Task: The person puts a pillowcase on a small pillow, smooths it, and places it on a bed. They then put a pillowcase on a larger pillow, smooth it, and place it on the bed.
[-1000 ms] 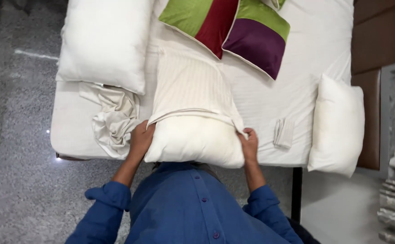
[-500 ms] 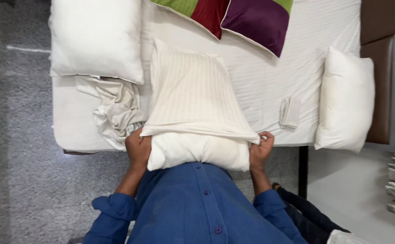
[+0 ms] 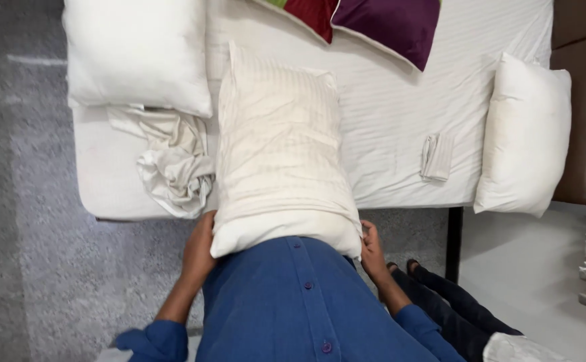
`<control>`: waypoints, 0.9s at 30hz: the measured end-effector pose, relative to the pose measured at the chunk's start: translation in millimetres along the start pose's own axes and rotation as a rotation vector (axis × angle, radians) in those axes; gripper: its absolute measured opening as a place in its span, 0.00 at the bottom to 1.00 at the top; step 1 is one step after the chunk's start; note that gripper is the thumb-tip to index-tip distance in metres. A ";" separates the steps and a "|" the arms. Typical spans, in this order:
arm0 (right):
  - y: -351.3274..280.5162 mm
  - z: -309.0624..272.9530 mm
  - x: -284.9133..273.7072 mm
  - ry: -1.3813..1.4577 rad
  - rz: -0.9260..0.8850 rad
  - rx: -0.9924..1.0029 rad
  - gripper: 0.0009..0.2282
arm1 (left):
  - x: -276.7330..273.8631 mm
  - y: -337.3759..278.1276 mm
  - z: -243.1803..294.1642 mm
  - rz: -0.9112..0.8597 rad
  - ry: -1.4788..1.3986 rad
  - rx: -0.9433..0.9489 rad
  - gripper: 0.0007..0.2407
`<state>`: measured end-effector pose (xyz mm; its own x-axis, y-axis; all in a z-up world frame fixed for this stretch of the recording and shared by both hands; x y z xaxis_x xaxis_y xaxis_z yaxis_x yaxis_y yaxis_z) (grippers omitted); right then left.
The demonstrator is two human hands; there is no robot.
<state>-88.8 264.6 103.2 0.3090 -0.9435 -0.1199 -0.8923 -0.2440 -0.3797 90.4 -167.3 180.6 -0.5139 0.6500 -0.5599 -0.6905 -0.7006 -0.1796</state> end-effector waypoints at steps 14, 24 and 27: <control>18.5 -177.0 1.5 0.266 0.131 0.024 0.10 | -8.4 14.1 29.6 -0.033 -0.568 -0.120 0.19; -20.2 -285.7 5.9 -0.280 0.149 -0.448 0.13 | -77.6 -5.5 111.1 0.135 -0.493 -0.017 0.07; -17.5 -295.9 18.9 -0.232 0.202 -0.369 0.16 | -74.2 -8.4 123.7 0.214 -0.628 0.068 0.10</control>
<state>-164.7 184.7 379.0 0.1452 -0.9153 -0.3756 -0.9863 -0.1638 0.0178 71.4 -173.3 323.8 -0.8276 0.5613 0.0039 -0.5606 -0.8263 -0.0537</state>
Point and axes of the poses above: each hand's wrist, its own y-axis towards the middle knuckle, its own x-axis out of the palm, z = x × y, the point moved 1 cm from there along y, towards the middle knuckle, and after that the axes turned 9 degrees about z, right-handed, at the moved point
